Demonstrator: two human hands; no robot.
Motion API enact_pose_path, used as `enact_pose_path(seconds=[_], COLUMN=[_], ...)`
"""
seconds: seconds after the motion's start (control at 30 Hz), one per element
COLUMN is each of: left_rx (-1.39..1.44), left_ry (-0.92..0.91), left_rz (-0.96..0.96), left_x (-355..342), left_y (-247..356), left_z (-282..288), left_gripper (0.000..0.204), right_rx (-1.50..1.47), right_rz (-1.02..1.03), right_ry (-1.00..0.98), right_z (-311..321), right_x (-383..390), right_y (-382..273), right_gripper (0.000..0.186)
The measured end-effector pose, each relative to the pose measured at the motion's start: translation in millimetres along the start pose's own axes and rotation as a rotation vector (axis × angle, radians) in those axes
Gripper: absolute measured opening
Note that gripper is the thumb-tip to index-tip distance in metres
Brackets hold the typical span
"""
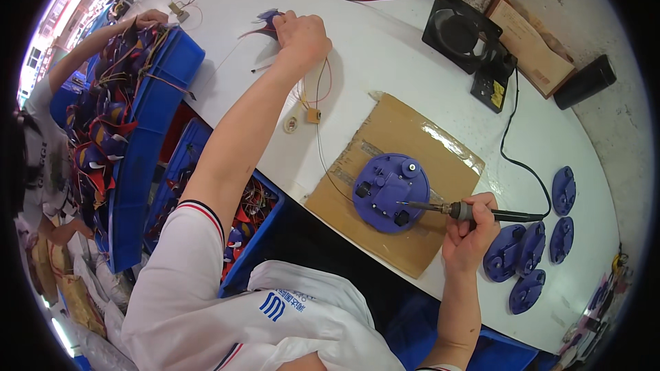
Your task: Soldering wires and components onto blue plastic casings at a workbench.
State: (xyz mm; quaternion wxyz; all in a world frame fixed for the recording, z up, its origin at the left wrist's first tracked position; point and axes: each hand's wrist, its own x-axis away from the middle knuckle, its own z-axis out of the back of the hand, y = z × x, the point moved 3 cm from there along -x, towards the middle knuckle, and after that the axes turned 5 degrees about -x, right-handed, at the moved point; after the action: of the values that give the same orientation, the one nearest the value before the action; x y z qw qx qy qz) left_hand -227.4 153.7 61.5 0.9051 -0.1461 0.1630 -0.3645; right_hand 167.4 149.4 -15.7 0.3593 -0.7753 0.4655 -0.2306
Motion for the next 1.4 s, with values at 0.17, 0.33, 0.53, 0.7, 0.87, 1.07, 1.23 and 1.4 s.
enact_pose_path(seconds=[0.17, 0.33, 0.53, 0.7, 0.87, 1.07, 1.23, 1.4], left_rx=[0.305, 1.774, 2.214, 1.794, 1.439, 1.15, 1.151, 1.162], left_ry=[-0.005, 0.191, -0.227, -0.164, 0.264, 0.511, 0.491, 0.502], left_rz=[-0.011, -0.335, -0.293, -0.157, -0.322, -0.455, -0.436, -0.418], left_x=[5.6, 71.9, 163.9, 221.1, 237.4, 243.0, 243.2, 246.2], left_y=[7.8, 11.7, 11.2, 34.7, 58.5, 70.2, 73.1, 73.9], left_z=[9.7, 76.6, 93.8, 60.8, 45.4, 44.2, 39.3, 35.9], left_gripper=[0.028, 0.009, 0.008, 0.004, 0.009, 0.014, 0.017, 0.019], right_rx=[-0.035, -0.066, -0.065, -0.127, -0.092, -0.04, -0.034, 0.0], right_rz=[0.003, 0.026, 0.001, 0.07, 0.064, 0.073, 0.058, 0.069], right_ry=[-0.034, -0.04, -0.009, 0.066, 0.109, 0.114, 0.147, 0.127], right_z=[3.1, 13.8, 14.0, 9.9, 14.4, 12.8, 6.7, 9.5], right_x=[0.8, 2.7, 3.9, -10.5, -13.5, -11.2, -10.7, -10.3], right_y=[0.6, 3.8, -1.3, -0.4, 4.7, 8.0, 5.9, 7.4], right_gripper=[0.015, 0.016, 0.017, 0.015, 0.021, 0.021, 0.017, 0.019])
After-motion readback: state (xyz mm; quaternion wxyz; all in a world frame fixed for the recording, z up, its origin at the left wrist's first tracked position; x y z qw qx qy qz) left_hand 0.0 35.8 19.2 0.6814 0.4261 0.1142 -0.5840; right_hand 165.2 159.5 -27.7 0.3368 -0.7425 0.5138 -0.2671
